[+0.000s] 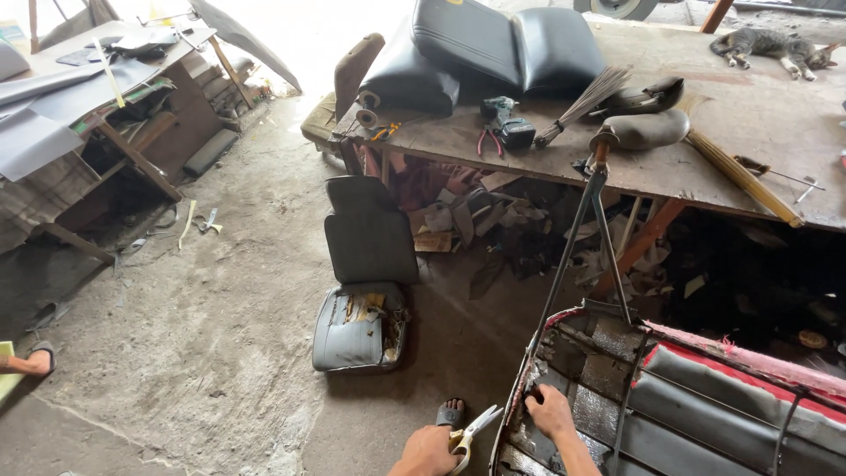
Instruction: Removing old upholstery from a metal frame using scissors
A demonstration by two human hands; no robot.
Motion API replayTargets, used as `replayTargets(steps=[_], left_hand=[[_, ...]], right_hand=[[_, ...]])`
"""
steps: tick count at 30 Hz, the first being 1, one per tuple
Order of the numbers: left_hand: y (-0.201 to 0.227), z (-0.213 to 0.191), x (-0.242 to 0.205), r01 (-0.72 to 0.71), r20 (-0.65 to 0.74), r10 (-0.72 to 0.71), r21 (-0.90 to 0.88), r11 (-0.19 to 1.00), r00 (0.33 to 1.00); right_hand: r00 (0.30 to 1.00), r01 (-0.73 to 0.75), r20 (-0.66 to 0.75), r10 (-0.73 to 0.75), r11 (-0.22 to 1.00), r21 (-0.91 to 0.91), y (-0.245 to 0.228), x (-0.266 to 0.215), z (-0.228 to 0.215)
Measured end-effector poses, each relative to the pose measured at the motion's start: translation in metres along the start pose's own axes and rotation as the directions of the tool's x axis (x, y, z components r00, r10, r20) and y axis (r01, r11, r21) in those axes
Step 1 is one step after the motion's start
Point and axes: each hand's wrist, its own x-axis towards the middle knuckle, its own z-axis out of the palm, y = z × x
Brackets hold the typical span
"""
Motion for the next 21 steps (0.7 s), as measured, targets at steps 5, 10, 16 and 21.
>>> replayTargets(steps=[5, 10, 16, 21], left_hand=[[-0.001, 0.000, 0.003, 0.011, 0.016, -0.011, 0.008, 1.000, 1.000], [0.006, -0.011, -0.009, 0.021, 0.038, -0.022, 0.018, 1.000, 0.999], [0.003, -0.003, -0.001, -0.004, 0.011, 0.004, 0.057, 0.998, 1.000], [0.004, -0.009, -0.007, -0.003, 0.026, 0.002, 0.046, 0.999, 1.000]], right_hand=[[0.999, -0.004, 0.042, 0.002, 0.999, 0.050, -0.001, -0.001, -0.013], [0.996, 0.066, 0.056, -0.064, 0.998, -0.022, 0.006, 0.006, -0.014], [0.969, 0.233, 0.144, -0.199, 0.928, -0.289, 0.009, 0.022, -0.013], [0.941, 0.328, 0.205, -0.270, 0.877, -0.352, 0.021, 0.038, -0.006]])
